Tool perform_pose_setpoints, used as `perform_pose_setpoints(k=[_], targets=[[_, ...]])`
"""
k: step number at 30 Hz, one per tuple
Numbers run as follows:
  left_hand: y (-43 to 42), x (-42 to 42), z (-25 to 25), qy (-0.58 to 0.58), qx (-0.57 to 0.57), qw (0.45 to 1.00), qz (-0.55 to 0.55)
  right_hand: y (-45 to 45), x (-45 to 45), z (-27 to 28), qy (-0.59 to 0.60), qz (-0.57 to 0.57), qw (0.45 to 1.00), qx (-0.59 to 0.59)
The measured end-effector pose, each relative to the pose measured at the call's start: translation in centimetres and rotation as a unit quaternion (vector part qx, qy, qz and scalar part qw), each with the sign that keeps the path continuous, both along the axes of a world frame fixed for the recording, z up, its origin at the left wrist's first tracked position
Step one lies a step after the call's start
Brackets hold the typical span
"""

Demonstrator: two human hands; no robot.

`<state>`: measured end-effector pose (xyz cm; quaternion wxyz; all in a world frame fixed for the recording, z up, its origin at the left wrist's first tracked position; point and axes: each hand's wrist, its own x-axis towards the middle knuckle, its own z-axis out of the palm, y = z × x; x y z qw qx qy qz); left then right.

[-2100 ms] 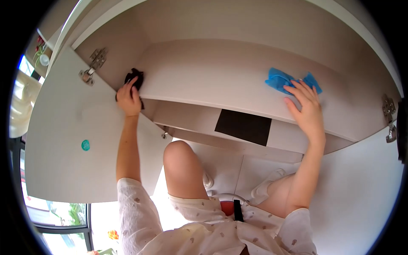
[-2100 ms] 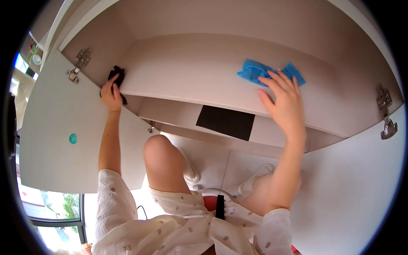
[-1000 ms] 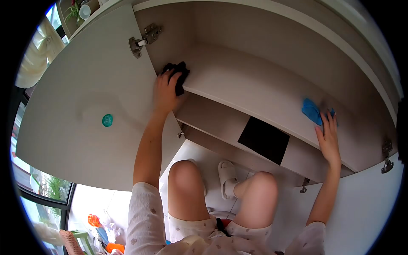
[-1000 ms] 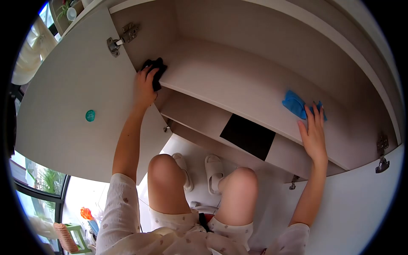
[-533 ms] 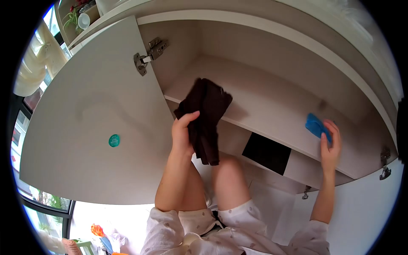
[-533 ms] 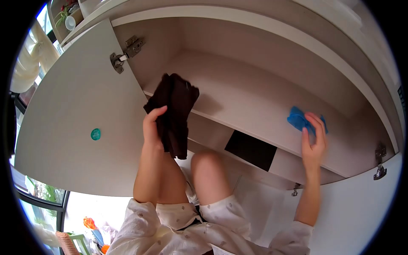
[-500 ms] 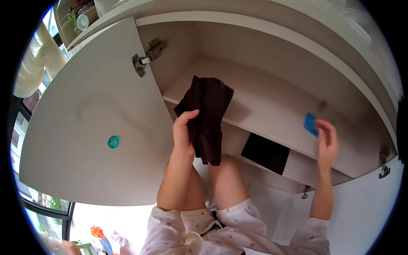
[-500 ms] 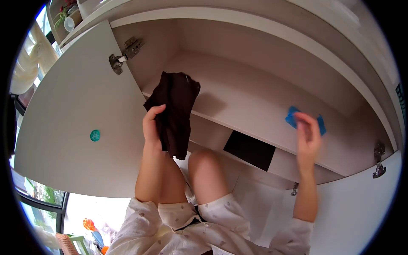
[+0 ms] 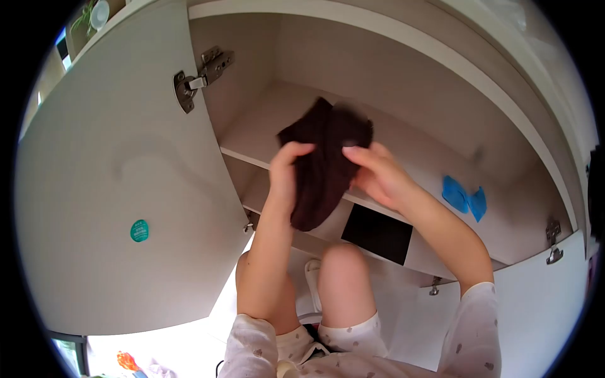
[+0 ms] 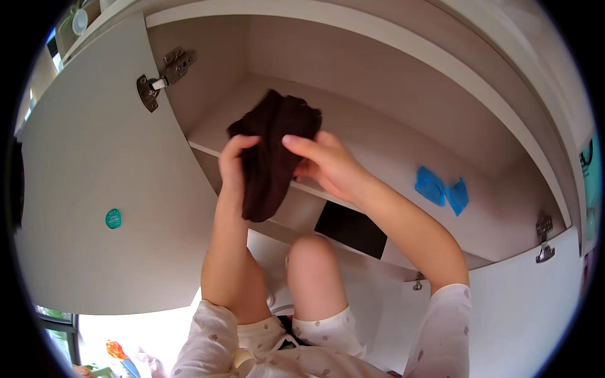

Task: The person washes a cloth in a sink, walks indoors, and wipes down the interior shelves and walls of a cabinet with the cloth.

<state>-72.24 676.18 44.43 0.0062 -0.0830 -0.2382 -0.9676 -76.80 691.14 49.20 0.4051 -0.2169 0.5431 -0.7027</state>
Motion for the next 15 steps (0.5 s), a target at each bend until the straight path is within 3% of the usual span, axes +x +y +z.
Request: perform_pose_setpoints(k=[1, 2, 3, 4, 5, 6, 8, 9, 11, 12, 13, 15], targets=[[0.2, -1.2, -0.1, -0.046, -0.151, 0.982, 0.107, -0.4, 0.2, 0.4, 0.035, -0.094, 0.994, -0.044], [-0.2, -2.3, 0.1, 0.001, -0.29, 0.943, 0.163, -1.0, -0.1, 0.7, 0.075, -0.185, 0.976, -0.089], [-0.6, -3.3, 0.6, 0.047, -0.422, 0.879, 0.218, -0.9, -1.6, 0.7, 0.105, -0.198, 0.968, -0.115], [-1.2, -3.8, 1.2, 0.005, -0.499, 0.834, 0.236, -1.4, -2.6, 1.5, 0.093, -0.216, 0.959, -0.158], [-2.0, -4.6, 1.4, 0.012, -0.491, 0.836, 0.245, -2.0, -3.5, 2.2, 0.082, -0.234, 0.948, -0.202], [-3.1, -5.4, 1.5, -0.01, -0.555, 0.776, 0.301, -2.7, -4.8, 2.8, 0.094, -0.228, 0.948, -0.199], [-4.7, -6.8, 1.4, -0.023, -0.629, 0.667, 0.399, -4.3, -7.6, 3.7, 0.289, -0.311, 0.867, -0.26], [-5.2, -7.2, 1.3, -0.02, -0.624, 0.667, 0.407, -5.3, -9.0, 3.8, 0.297, -0.305, 0.866, -0.262], [-5.8, -7.3, 2.0, -0.041, -0.754, 0.539, 0.372, -7.5, -11.9, 3.7, 0.399, -0.374, 0.806, -0.228], [-6.0, -7.2, 1.8, -0.038, -0.753, 0.537, 0.379, -8.8, -12.8, 3.4, 0.423, -0.384, 0.793, -0.211], [-5.8, -7.0, 1.5, -0.027, -0.773, 0.502, 0.386, -10.1, -13.9, 3.4, 0.428, -0.384, 0.788, -0.219], [-5.8, -6.7, 0.4, 0.004, -0.803, 0.435, 0.407, -12.5, -16.0, 3.4, 0.526, -0.4, 0.728, -0.181]])
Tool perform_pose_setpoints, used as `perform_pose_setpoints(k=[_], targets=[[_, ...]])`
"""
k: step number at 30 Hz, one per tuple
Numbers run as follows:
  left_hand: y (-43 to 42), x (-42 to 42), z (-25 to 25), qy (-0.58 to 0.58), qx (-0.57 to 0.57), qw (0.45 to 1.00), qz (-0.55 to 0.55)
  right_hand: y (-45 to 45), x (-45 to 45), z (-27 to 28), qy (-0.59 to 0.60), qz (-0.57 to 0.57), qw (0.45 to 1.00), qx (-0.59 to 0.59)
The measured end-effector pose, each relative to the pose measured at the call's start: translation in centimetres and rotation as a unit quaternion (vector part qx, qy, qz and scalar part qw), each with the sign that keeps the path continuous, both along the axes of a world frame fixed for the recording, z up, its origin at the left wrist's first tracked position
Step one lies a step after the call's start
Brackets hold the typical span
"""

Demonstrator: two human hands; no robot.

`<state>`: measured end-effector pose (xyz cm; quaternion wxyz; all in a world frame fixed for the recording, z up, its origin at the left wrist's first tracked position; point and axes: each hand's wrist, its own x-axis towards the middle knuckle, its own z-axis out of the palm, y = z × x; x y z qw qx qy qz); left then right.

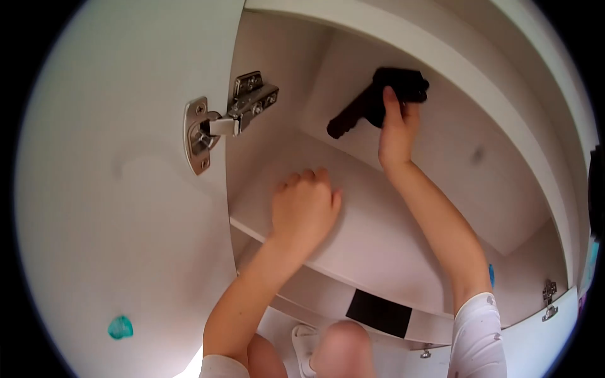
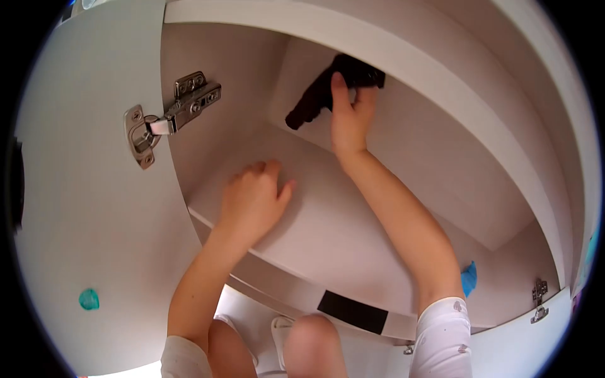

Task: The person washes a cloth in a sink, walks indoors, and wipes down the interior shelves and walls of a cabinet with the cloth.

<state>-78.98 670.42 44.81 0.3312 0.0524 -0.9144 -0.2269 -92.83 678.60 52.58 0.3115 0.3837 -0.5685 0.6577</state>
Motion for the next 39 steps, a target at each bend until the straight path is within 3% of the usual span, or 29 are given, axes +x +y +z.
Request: perform_pose_setpoints(k=[2, 4, 7, 14, 17, 19, 20, 23, 25, 27, 30, 31, 33, 34, 35, 36, 39], targets=[[-0.3, 0.6, -0.5, 0.039, -0.015, 0.999, -0.021, -2.4, -2.1, 0.6, 0.108, -0.079, 0.99, 0.038], [-0.5, 1.1, -1.0, 0.075, 0.0, 0.997, -0.034, -5.0, -2.8, 1.3, 0.079, 0.002, 0.996, 0.027], [-0.5, 1.4, -1.0, 0.096, 0.038, 0.994, -0.041, -8.4, -4.2, 2.1, 0.037, -0.057, 0.993, 0.099], [0.1, 1.0, -1.5, 0.113, 0.031, 0.993, -0.026, -13.7, -5.7, 1.6, -0.013, 0.07, 0.994, -0.081], [0.5, 0.9, -1.4, 0.097, 0.003, 0.995, -0.013, -12.5, -4.3, 1.5, -0.038, 0.123, 0.988, -0.085], [0.4, 1.0, -1.4, 0.081, -0.005, 0.997, -0.007, -11.7, -2.5, 1.0, 0.043, 0.126, 0.99, -0.039], [0.5, 1.0, -1.3, 0.083, -0.011, 0.996, -0.009, -11.7, -2.1, 1.2, 0.155, 0.11, 0.981, -0.019], [0.4, 1.1, -1.5, 0.073, -0.012, 0.997, -0.023, -11.0, 0.9, 2.3, 0.379, 0.143, 0.913, 0.044], [0.4, 1.1, -1.5, 0.065, -0.007, 0.997, -0.032, -11.9, 1.1, 2.8, 0.475, 0.14, 0.869, 0.012], [0.3, 1.0, -1.5, 0.071, -0.007, 0.997, -0.034, -12.9, -1.3, 4.0, 0.526, 0.121, 0.841, -0.024], [0.2, 0.8, -1.9, 0.105, -0.007, 0.994, -0.027, -13.2, -4.0, 4.6, 0.584, 0.068, 0.798, 0.135], [0.2, 0.8, -2.0, 0.104, -0.003, 0.994, -0.025, -13.7, -4.0, 4.6, 0.593, 0.064, 0.8, 0.068], [0.2, 1.1, -1.9, 0.145, 0.031, 0.988, -0.039, -13.6, -6.3, 3.2, 0.536, 0.02, 0.841, 0.068], [0.2, 1.4, -1.9, 0.144, 0.029, 0.989, -0.036, -13.7, -4.3, 2.6, 0.432, 0.101, 0.896, -0.035], [0.2, 1.6, -1.7, 0.2, 0.055, 0.977, -0.046, -12.9, -6.0, 1.7, 0.272, 0.049, 0.956, 0.095], [0.3, 1.8, -1.4, 0.255, 0.079, 0.962, -0.056, -12.9, -7.7, 1.4, 0.273, 0.052, 0.956, 0.091], [1.0, 2.1, -2.0, 0.274, 0.107, 0.954, -0.062, -11.9, -6.8, 0.7, 0.114, 0.062, 0.991, 0.016]])
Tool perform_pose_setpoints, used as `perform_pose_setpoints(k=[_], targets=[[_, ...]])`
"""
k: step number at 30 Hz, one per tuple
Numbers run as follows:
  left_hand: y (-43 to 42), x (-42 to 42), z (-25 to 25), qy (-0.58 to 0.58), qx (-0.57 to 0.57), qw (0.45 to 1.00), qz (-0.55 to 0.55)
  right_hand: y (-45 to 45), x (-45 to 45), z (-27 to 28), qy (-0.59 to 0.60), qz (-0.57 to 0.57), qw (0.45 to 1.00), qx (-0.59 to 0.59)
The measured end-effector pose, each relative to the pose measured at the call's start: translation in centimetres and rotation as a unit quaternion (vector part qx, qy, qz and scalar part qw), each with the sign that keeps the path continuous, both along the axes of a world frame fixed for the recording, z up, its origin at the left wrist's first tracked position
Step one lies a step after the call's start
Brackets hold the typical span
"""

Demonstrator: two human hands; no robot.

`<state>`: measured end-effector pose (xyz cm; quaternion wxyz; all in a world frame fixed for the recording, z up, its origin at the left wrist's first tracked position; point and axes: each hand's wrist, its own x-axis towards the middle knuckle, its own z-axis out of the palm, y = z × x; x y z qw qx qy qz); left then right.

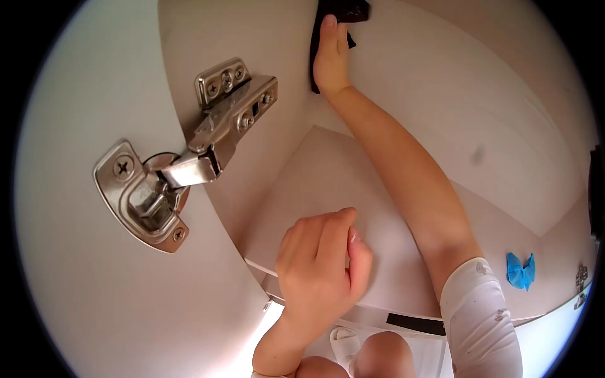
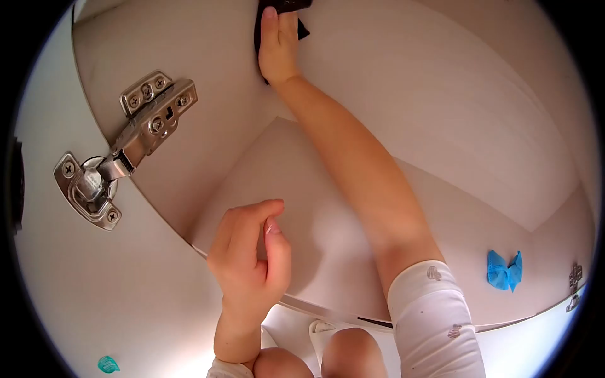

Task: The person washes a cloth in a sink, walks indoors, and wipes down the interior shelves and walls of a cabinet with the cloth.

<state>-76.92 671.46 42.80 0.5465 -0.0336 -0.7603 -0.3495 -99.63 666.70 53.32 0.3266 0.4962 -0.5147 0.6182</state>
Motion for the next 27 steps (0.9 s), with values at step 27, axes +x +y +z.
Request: perform_pose_setpoints(k=[27], targets=[[-0.8, -0.5, -0.3, -0.039, -0.001, 0.999, 0.005, 1.1, 0.6, -2.9, -0.132, 0.039, 0.987, 0.087]])
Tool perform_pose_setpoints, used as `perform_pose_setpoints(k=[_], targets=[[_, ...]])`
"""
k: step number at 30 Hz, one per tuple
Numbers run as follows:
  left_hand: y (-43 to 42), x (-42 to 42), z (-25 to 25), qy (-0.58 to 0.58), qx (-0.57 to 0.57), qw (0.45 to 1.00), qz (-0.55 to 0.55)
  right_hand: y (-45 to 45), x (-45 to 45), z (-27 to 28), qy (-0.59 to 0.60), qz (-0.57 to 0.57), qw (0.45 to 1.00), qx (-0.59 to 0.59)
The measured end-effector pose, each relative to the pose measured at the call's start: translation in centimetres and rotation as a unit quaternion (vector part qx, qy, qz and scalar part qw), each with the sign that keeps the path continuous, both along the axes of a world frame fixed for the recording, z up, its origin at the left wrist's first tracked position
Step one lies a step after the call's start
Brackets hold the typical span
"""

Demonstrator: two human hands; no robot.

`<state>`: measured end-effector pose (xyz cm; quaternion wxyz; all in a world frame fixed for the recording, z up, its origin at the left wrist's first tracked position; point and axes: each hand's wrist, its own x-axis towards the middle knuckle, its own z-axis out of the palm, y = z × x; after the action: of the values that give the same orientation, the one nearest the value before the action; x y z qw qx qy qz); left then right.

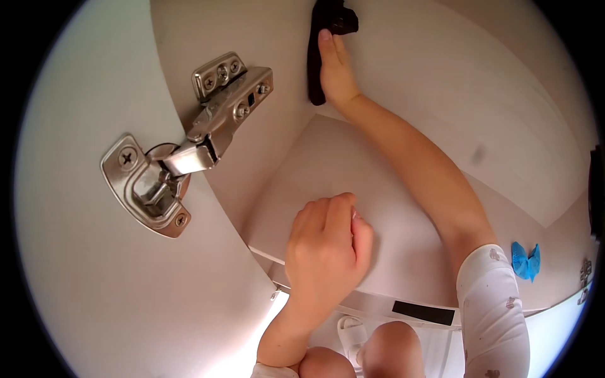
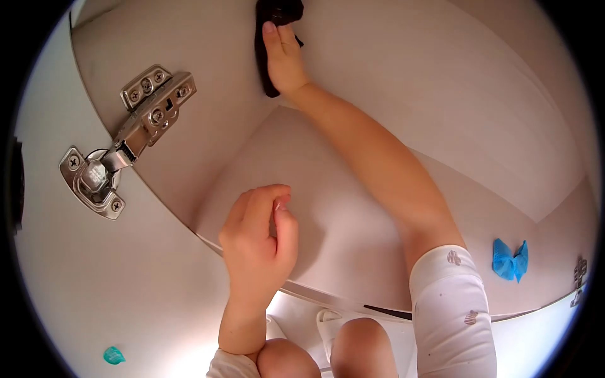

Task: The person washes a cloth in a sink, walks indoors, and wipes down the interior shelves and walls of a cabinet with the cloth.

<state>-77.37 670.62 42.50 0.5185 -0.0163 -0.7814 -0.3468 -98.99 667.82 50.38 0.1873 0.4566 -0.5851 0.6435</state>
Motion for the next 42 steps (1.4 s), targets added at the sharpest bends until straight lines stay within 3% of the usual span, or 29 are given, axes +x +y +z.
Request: perform_pose_setpoints(k=[1, 5, 7, 9, 10, 13, 15, 18, 20, 21, 26, 28, 29, 31, 32, 34, 35, 36, 37, 39, 42], targets=[[-0.1, 0.0, 0.0, 0.004, 0.004, 1.0, 0.0, -1.2, 0.4, 0.0, 0.066, -0.044, 0.995, -0.06], [-0.3, 0.0, -0.1, 0.037, 0.004, 0.999, -0.003, -1.5, 2.0, -0.4, 0.027, -0.038, 0.995, -0.083], [-0.1, 0.3, 0.2, -0.017, 0.017, 1.0, -0.02, -0.8, 2.1, -1.8, 0.16, -0.016, 0.986, -0.048], [0.0, 0.1, 0.2, -0.006, 0.015, 1.0, -0.018, 1.0, 3.9, -3.8, 0.217, -0.037, 0.971, 0.098], [0.1, 0.1, 0.0, -0.001, 0.01, 1.0, -0.016, 1.7, 4.5, -4.1, 0.353, -0.012, 0.932, 0.079], [0.1, 0.0, -0.1, 0.014, 0.0, 1.0, -0.008, 2.8, 3.4, -5.2, 0.441, 0.052, 0.889, 0.112], [0.1, -0.1, -0.1, 0.014, -0.007, 1.0, -0.015, 3.4, 1.9, -4.8, 0.605, 0.055, 0.766, 0.21], [0.1, -0.1, 0.0, 0.02, -0.024, 0.999, -0.02, 3.3, 2.5, -3.7, 0.657, 0.033, 0.725, 0.204], [0.2, 0.0, 0.1, 0.022, -0.033, 0.999, -0.021, 1.9, 4.3, -2.2, 0.755, 0.125, 0.62, 0.173], [0.1, 0.0, 0.1, 0.036, -0.035, 0.999, -0.018, 0.8, 5.5, -2.7, 0.771, 0.14, 0.605, 0.144], [0.1, 0.1, 0.0, 0.047, -0.043, 0.998, -0.029, 1.0, 4.9, -2.7, 0.757, 0.141, 0.62, 0.149], [0.1, 0.2, -0.1, 0.026, -0.051, 0.998, -0.026, 1.9, 3.0, -2.8, 0.721, 0.117, 0.642, 0.235], [0.1, 0.4, -0.3, 0.028, -0.05, 0.998, -0.023, 2.0, 1.3, -3.2, 0.744, 0.043, 0.637, 0.2], [0.3, 0.2, -0.4, 0.004, -0.048, 0.999, -0.014, 3.3, -1.2, -3.1, 0.67, -0.008, 0.693, 0.266], [0.3, 0.2, -0.3, 0.007, -0.047, 0.999, -0.012, 3.4, -1.9, -2.8, 0.635, -0.128, 0.709, 0.278], [0.5, 0.3, -0.1, -0.024, -0.025, 0.999, -0.004, 2.8, -3.0, -2.4, 0.449, -0.223, 0.85, 0.164], [0.6, 0.0, 0.0, -0.03, -0.027, 0.999, -0.01, 2.0, -2.5, -1.9, 0.282, -0.152, 0.937, 0.138], [0.6, 0.0, 0.0, -0.031, -0.028, 0.999, 0.0, 0.9, -1.4, -1.4, 0.109, -0.071, 0.986, 0.103], [0.5, 0.4, -0.1, -0.032, -0.028, 0.999, 0.01, 0.5, -0.6, -1.4, 0.108, -0.071, 0.986, 0.103], [0.5, 0.3, -0.1, -0.016, -0.036, 0.999, 0.002, -0.2, 0.4, -1.5, -0.014, 0.013, 0.999, 0.043], [-0.1, 0.3, -0.6, -0.016, -0.039, 0.999, -0.007, -0.1, 1.2, -2.3, -0.022, -0.004, 0.996, 0.088]])
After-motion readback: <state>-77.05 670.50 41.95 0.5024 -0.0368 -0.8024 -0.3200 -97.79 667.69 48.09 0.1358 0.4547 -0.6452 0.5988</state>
